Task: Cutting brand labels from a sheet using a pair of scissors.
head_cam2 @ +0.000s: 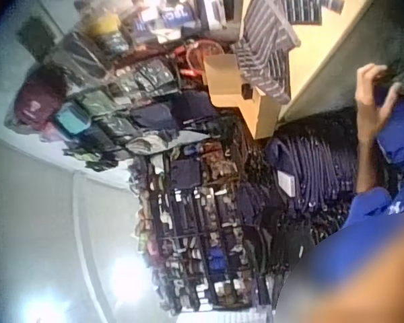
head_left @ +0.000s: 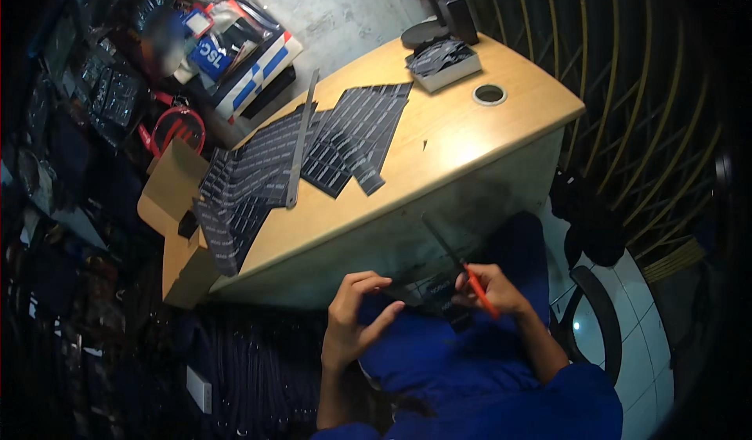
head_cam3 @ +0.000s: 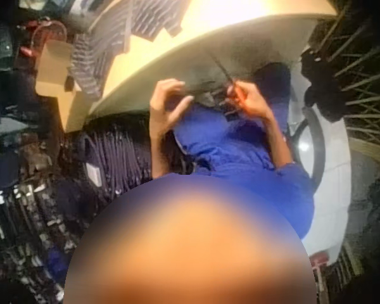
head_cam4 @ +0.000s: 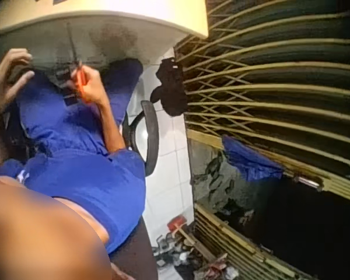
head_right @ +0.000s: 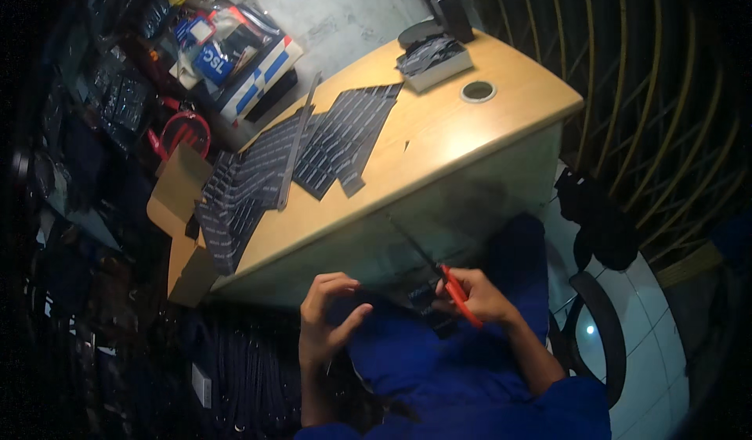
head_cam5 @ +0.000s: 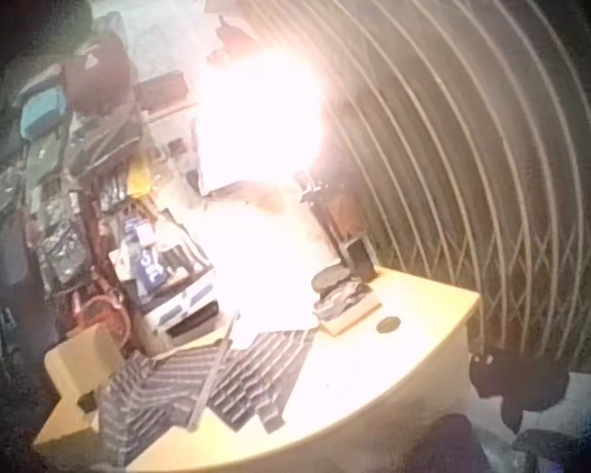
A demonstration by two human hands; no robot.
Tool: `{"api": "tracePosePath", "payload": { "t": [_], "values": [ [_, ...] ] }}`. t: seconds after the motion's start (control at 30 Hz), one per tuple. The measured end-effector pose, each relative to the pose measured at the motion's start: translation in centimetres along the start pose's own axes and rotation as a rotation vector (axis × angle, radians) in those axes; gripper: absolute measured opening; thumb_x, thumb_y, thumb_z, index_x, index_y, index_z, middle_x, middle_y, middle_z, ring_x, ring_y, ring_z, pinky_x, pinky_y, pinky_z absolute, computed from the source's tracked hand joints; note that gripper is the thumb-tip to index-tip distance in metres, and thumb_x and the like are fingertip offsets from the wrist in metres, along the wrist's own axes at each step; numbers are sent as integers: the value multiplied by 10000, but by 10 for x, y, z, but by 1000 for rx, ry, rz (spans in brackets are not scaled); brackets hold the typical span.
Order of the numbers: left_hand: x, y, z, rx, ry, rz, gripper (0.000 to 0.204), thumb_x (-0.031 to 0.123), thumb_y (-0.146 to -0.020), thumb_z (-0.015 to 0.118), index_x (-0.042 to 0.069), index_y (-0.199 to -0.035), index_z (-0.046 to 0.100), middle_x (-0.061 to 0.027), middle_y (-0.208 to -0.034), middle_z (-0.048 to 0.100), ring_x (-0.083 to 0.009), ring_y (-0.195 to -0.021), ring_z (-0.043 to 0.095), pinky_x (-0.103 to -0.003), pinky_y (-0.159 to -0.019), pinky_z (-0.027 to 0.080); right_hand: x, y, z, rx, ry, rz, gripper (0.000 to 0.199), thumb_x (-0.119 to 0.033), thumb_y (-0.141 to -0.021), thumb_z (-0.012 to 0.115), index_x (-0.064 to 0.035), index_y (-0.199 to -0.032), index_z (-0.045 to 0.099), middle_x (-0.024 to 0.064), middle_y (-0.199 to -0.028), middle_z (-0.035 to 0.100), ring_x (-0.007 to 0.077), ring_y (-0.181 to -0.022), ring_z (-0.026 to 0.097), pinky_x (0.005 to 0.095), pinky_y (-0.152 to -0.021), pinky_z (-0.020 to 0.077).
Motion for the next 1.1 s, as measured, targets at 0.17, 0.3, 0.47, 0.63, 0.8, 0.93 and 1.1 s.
{"api": "tracePosePath", "payload": {
  "t": [0.17, 0.3, 0.47, 0.63, 0.8, 0.93, 1.1],
  "values": [
    [18, 8, -4, -91, 95, 131, 475, 56, -685, 758, 13, -1086, 509, -217, -1181, 508, -271, -1039, 568, -353, -898, 455, -69, -6, 25, 1, -77, -210, 178, -73, -781, 703, -44, -851, 542, -53, -646, 488, -2, -573, 446, 165, -500, 332],
    [19, 19, -10, -17, 387, 109, 525, 72, -694, 767, 2, -1140, 498, -238, -1215, 484, -304, -1090, 551, -373, -900, 461, -118, -15, 52, 14, -23, -299, 196, -86, -772, 711, -29, -853, 542, -42, -666, 500, -2, -581, 437, 160, -509, 340],
    [37, 30, -15, 54, 458, 156, 490, 49, -734, 733, -7, -1158, 494, -222, -1210, 478, -243, -1060, 552, -333, -867, 469, -127, -14, 77, 10, -84, -316, 196, -80, -767, 710, -20, -853, 544, -46, -680, 507, -9, -596, 438, 149, -521, 345],
    [30, 42, -26, 165, 444, 35, 464, -2, -745, 706, -62, -1165, 519, -168, -1186, 492, -181, -1002, 555, -280, -818, 474, -117, -7, 95, -16, -143, -292, 205, -87, -765, 715, -13, -854, 545, -54, -677, 488, -10, -605, 427, 153, -525, 344],
    [35, 38, -26, 208, 510, -21, 547, -90, -665, 731, -52, -1177, 542, -126, -1148, 518, -79, -784, 491, -211, -700, 438, -116, -6, 101, -34, -38, -347, 203, -91, -775, 712, -21, -829, 530, -66, -658, 437, 4, -604, 374, 175, -525, 318],
    [25, 38, -32, 147, 481, -26, 558, -96, -651, 737, -37, -1174, 552, -102, -1139, 532, -62, -771, 471, -180, -663, 420, -109, -8, 110, -81, -6, -371, 217, -94, -779, 710, -24, -798, 506, -64, -653, 400, 20, -609, 343, 194, -523, 297],
    [27, 41, -37, 26, 442, -25, 549, -85, -634, 753, -7, -1152, 589, -74, -1076, 565, -38, -732, 434, -155, -613, 386, -109, -6, 115, -96, 71, -358, 219, -103, -776, 715, -16, -809, 517, -54, -662, 417, 26, -623, 361, 201, -528, 307]
  ]
}}
Point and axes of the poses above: each hand's wrist, its own y-axis away from the middle knuckle, its own z-axis out of the palm, x = y × z, the point moved 5 cm from there along -y, towards the middle knuckle
